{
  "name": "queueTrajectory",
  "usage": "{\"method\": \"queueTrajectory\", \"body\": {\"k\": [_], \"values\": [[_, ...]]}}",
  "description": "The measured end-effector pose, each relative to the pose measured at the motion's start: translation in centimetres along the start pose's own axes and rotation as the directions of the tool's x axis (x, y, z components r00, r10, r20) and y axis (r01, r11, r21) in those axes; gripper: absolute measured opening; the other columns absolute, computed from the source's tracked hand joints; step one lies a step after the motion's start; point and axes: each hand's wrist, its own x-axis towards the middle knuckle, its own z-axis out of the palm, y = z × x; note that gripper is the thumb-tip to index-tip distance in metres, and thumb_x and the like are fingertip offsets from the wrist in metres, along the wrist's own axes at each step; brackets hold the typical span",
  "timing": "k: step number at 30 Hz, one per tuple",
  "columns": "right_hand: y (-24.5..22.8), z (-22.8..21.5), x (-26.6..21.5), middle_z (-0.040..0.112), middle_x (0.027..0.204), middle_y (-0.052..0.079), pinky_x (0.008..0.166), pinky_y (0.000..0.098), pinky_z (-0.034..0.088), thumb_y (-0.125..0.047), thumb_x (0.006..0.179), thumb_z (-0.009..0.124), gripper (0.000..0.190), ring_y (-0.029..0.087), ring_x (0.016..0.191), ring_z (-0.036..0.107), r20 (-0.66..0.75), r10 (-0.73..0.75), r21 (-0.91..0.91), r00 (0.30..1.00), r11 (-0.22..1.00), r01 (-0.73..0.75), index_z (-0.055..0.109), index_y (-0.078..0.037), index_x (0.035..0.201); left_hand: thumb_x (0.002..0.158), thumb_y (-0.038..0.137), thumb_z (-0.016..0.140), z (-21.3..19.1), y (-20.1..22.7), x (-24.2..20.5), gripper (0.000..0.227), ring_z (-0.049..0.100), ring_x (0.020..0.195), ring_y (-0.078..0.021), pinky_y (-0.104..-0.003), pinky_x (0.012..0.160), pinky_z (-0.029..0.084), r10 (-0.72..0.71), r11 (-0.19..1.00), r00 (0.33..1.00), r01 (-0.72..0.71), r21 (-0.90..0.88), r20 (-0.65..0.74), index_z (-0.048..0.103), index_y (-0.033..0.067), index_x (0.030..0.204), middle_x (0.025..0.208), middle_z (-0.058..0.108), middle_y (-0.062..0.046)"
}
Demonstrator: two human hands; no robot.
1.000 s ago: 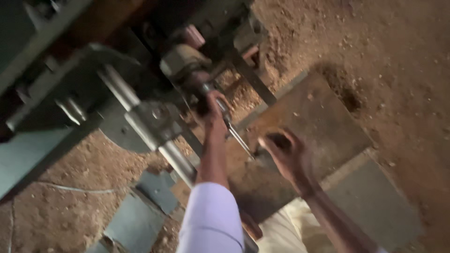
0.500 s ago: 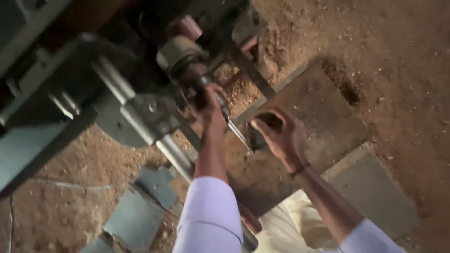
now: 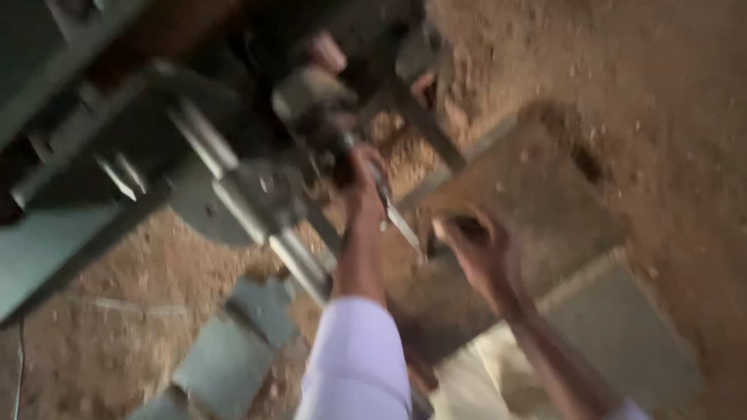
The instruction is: The recorder uses a tool to tighten and adjust a circular metal component on a vertical lathe or drilling machine.
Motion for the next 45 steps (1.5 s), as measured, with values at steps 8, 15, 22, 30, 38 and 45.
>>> {"method": "queueTrajectory", "body": {"k": [8, 15, 22, 30, 38, 45], "values": [[-1.8, -0.1, 0.1, 0.079, 0.095, 0.005, 0.076, 0.0295, 0.058, -0.030, 0.086, 0.081, 0.029, 0.014, 0.085, 0.072, -0.039, 0.147, -0.232, 0.988, 0.961, -0.152, 0.077, -0.010, 0.108, 0.073, 0.017, 0.070, -0.6, -1.7, 1.7, 0.017, 0.054, 0.040, -0.0192, -0.032, 0.035, 0.042, -0.017, 0.999, 1.000, 0.017, -0.034, 0.015, 0.059, 0.0074, 0.081, 0.057, 0.059, -0.006], [-3.0, -0.7, -0.3, 0.079, 0.094, 0.007, 0.076, 0.0313, 0.057, -0.029, 0.083, 0.086, 0.030, 0.015, 0.083, 0.073, -0.113, 0.134, -0.514, 0.985, 0.840, -0.173, 0.077, -0.008, 0.103, 0.073, 0.015, 0.072, -0.8, -2.3, 0.5, 0.020, 0.056, 0.042, -0.0193, -0.032, 0.036, 0.044, 0.002, 0.996, 1.000, -0.003, -0.089, -0.014, 0.059, 0.0063, 0.085, 0.059, 0.060, -0.006], [-1.7, -0.1, 1.2, 0.080, 0.097, 0.006, 0.076, 0.0296, 0.059, -0.026, 0.084, 0.084, 0.029, 0.013, 0.084, 0.074, -0.093, 0.076, -0.488, 0.993, 0.865, -0.112, 0.079, -0.009, 0.106, 0.072, 0.013, 0.073, -0.3, -1.7, -0.2, 0.024, 0.057, 0.043, -0.0194, -0.033, 0.038, 0.045, 0.053, 0.994, 0.999, -0.054, -0.094, -0.014, 0.059, 0.0053, 0.089, 0.061, 0.060, -0.007], [-0.1, 0.1, 1.3, 0.079, 0.097, 0.009, 0.076, 0.0320, 0.060, -0.030, 0.081, 0.088, 0.037, 0.015, 0.086, 0.076, -0.139, -0.023, -0.529, 0.990, 0.847, -0.054, 0.077, -0.006, 0.106, 0.074, 0.026, 0.074, -1.4, -0.8, -3.5, 0.025, 0.048, 0.037, -0.0189, -0.034, 0.032, 0.037, -0.030, 0.998, 0.999, 0.031, 0.052, -0.021, 0.060, 0.0064, 0.081, 0.056, 0.056, -0.007], [0.1, -0.8, 1.2, 0.062, 0.068, -0.002, 0.042, 0.0251, 0.035, -0.019, 0.087, 0.081, 0.019, 0.003, 0.051, 0.049, -0.116, 0.150, 0.102, 0.982, 0.985, -0.139, 0.071, -0.004, 0.092, 0.070, 0.024, 0.076, -1.5, -4.6, 1.2, 0.025, 0.053, 0.044, -0.0185, -0.034, 0.038, 0.038, 0.099, 0.992, 0.994, -0.103, -0.071, -0.053, 0.062, 0.0069, 0.082, 0.066, 0.062, -0.006], [-0.3, -1.8, 1.4, 0.061, 0.067, -0.004, 0.042, 0.0248, 0.037, -0.018, 0.088, 0.079, 0.016, 0.004, 0.049, 0.049, -0.095, 0.265, 0.061, 0.960, 0.964, -0.260, 0.070, -0.004, 0.089, 0.073, 0.029, 0.076, -1.8, -5.1, 2.0, 0.032, 0.054, 0.056, -0.0203, -0.037, 0.049, 0.040, 0.134, 0.982, 0.984, -0.148, -0.119, -0.120, 0.060, 0.0088, 0.093, 0.079, 0.063, -0.008]]}}
